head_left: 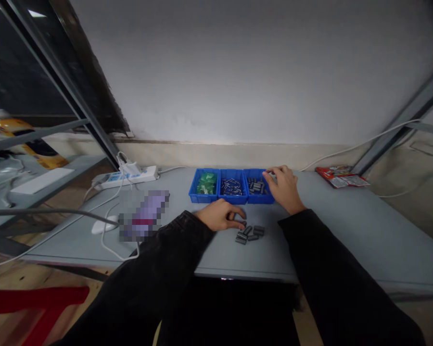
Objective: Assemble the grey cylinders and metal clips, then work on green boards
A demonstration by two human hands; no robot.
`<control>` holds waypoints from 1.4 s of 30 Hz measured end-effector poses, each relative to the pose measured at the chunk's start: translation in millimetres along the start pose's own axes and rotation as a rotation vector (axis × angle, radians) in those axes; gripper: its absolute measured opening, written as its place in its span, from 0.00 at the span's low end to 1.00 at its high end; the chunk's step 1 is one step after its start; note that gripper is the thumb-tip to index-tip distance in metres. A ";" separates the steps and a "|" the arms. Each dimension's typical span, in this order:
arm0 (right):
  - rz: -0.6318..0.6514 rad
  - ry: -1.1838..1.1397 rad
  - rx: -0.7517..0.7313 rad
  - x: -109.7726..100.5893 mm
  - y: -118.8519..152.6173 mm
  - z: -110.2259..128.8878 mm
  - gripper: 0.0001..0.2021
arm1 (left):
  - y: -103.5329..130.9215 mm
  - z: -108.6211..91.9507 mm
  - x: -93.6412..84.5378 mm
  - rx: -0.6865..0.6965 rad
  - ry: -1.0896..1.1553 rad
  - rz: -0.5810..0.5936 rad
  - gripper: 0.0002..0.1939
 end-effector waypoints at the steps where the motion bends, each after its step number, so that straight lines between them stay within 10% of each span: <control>1: -0.006 -0.013 -0.007 0.0 0.3 1.7 0.18 | 0.2 0.3 0.6 -0.001 0.002 0.004 0.16; 17: 0.078 -0.261 -0.304 0.5 13.7 79.2 0.12 | 1.1 -14.2 -5.0 0.114 0.051 -0.060 0.07; 25: 0.160 -0.434 -0.468 -3.5 24.0 108.3 0.11 | 10.5 -26.4 -49.0 0.154 -0.093 -0.526 0.05; 30: 0.076 -0.441 -0.432 -8.6 21.9 105.5 0.09 | 2.9 -24.2 -73.9 0.162 -0.116 -0.623 0.04; 42: 0.118 -0.472 -0.411 -3.5 25.5 103.2 0.08 | 13.4 -9.3 -63.2 0.199 -0.109 -0.788 0.10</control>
Point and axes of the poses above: each hand's wrist, its own y-axis away from the middle knuckle, its own x-axis out of the palm, z = x × y, the point moved 8 cm from there along -y, towards the middle knuckle, and after that the axes turned 3 degrees about -x, right-handed, at the moved point
